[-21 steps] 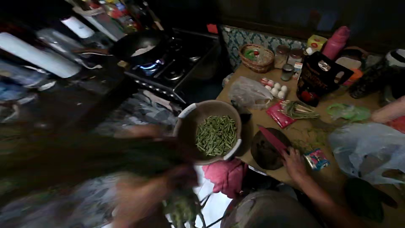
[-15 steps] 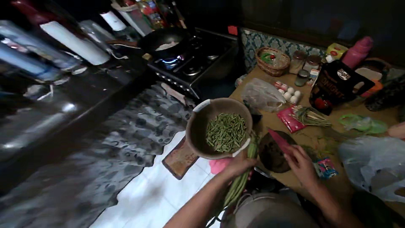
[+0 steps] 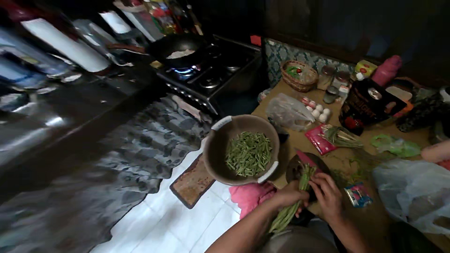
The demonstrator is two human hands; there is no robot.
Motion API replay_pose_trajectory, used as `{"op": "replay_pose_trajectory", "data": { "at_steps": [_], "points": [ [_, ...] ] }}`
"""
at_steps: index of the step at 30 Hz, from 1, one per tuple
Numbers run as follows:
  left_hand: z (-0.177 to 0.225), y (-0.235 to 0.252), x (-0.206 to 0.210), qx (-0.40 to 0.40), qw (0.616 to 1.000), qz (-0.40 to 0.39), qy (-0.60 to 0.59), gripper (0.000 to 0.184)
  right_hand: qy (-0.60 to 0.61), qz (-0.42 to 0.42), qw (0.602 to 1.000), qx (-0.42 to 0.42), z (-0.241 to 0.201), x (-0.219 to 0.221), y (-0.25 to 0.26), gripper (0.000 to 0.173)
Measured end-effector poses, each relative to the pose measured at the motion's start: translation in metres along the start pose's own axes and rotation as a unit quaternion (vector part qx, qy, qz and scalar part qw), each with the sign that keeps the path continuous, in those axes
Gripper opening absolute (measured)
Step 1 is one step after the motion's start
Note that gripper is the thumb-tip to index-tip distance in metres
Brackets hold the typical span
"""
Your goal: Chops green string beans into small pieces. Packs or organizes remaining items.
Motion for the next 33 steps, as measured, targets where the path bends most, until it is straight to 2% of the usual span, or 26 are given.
{"op": "replay_pose_trajectory", "data": {
  "at_steps": [4,6,10,12,14,17,20,22,24,25,26,30,33],
  "points": [
    [0.011,-0.013,-0.004,0.007,0.999,0.019,0.04,0.028,-0.05,0.019,0.996,-0.069,-0.011,0.004,-0.002,0.014],
    [0.016,-0.016,-0.009,0.01,0.994,0.044,0.099,0.032,-0.039,-0.028,0.998,-0.042,-0.02,0.005,0.004,0.016],
    [0.034,-0.04,-0.035,0.021,0.953,0.125,0.275,0.057,0.018,-0.126,0.992,0.023,-0.036,0.024,0.021,0.018],
    [0.047,-0.068,-0.052,0.018,0.928,0.154,0.338,0.054,0.048,-0.15,0.987,0.012,-0.057,0.039,0.032,0.018],
    [0.065,-0.106,-0.065,-0.005,0.909,0.168,0.381,0.051,0.076,-0.142,0.987,-0.022,-0.083,0.051,0.047,0.016],
    [0.085,-0.152,-0.073,-0.043,0.882,0.198,0.425,0.045,0.066,-0.067,0.989,-0.112,-0.12,0.068,0.065,0.01],
    [0.08,-0.155,-0.079,-0.06,0.881,0.214,0.417,0.046,0.013,-0.04,0.989,-0.145,-0.128,0.081,0.069,0.009],
    [0.066,-0.133,-0.085,-0.055,0.892,0.206,0.399,0.045,-0.035,-0.103,0.988,-0.111,-0.109,0.088,0.069,0.013],
    [0.048,-0.104,-0.086,-0.052,0.896,0.175,0.406,0.045,-0.08,-0.274,0.958,0.016,-0.067,0.088,0.076,0.027],
    [0.039,-0.087,-0.085,-0.051,0.891,0.156,0.423,0.047,-0.112,-0.331,0.934,0.08,-0.036,0.085,0.08,0.033],
    [0.029,-0.071,-0.082,-0.05,0.883,0.143,0.444,0.048,-0.14,-0.353,0.916,0.131,-0.001,0.079,0.081,0.038],
    [-0.005,-0.019,-0.053,-0.061,0.863,0.132,0.484,0.054,-0.211,-0.316,0.885,0.269,0.107,0.015,0.055,0.04],
    [-0.011,0.007,-0.04,-0.062,0.864,0.118,0.486,0.054,-0.234,-0.312,0.853,0.347,0.138,-0.025,0.031,0.043]
  ]
}}
Point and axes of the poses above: each hand's wrist, its own y-axis towards the middle knuckle, its own x-axis out of the palm, z = x × y, the point moved 5 cm from there along y, towards the middle knuckle, and after that the axes turned 9 degrees about -y, right-handed, at the moved point
